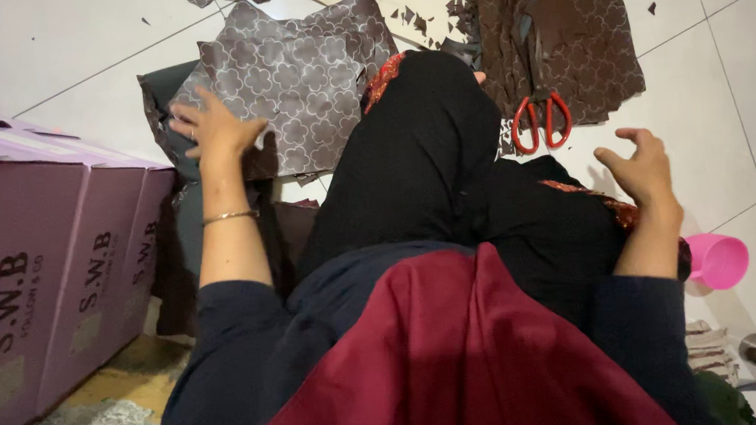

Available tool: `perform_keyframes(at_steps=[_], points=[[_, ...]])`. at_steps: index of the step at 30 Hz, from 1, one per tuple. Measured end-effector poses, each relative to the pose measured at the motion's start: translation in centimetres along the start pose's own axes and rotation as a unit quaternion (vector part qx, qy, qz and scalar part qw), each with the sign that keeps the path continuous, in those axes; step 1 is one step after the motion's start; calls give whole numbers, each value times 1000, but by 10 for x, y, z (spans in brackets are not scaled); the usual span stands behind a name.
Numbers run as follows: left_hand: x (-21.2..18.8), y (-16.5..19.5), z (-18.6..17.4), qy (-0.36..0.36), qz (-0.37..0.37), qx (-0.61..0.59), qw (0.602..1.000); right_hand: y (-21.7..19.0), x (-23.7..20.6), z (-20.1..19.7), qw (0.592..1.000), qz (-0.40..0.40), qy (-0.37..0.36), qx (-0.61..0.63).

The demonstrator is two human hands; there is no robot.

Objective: The person sits on the floor and uses red-handled scissors to cut a dark brown patterned fabric into small shapes. Cut pieces and scraps accumulate on the floor as the person continues cutting.

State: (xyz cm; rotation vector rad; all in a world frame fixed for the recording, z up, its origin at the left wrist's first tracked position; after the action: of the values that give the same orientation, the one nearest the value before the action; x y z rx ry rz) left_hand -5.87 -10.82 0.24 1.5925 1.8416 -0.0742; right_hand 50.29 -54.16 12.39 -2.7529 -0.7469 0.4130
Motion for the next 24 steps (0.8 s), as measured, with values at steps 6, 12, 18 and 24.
perform_keyframes(at_steps=[6, 12, 18, 24], points=[[-17, -16, 29, -47, -32, 80, 995, 21, 29, 86, 992, -121, -6, 24], [-12, -9, 18, 110, 47, 34, 992, 12, 18, 110, 990, -105, -94, 2], [-19, 11, 15, 132, 220, -80, 963, 20, 21, 116, 989, -97, -111, 13], [-42, 46, -20, 181, 295, -187, 920, 26, 20, 122, 987, -83, -129, 47]])
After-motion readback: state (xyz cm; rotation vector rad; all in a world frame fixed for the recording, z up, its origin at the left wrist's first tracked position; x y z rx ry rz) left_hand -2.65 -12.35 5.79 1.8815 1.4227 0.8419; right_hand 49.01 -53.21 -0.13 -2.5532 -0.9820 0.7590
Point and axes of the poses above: each hand's wrist, its own x-axis towards the middle knuckle, its own z-axis out of the palm, y = z × x, the point moved 9 cm from there along x, towards the middle knuckle, and after that the axes turned 5 degrees about y, right-handed, at the moved point
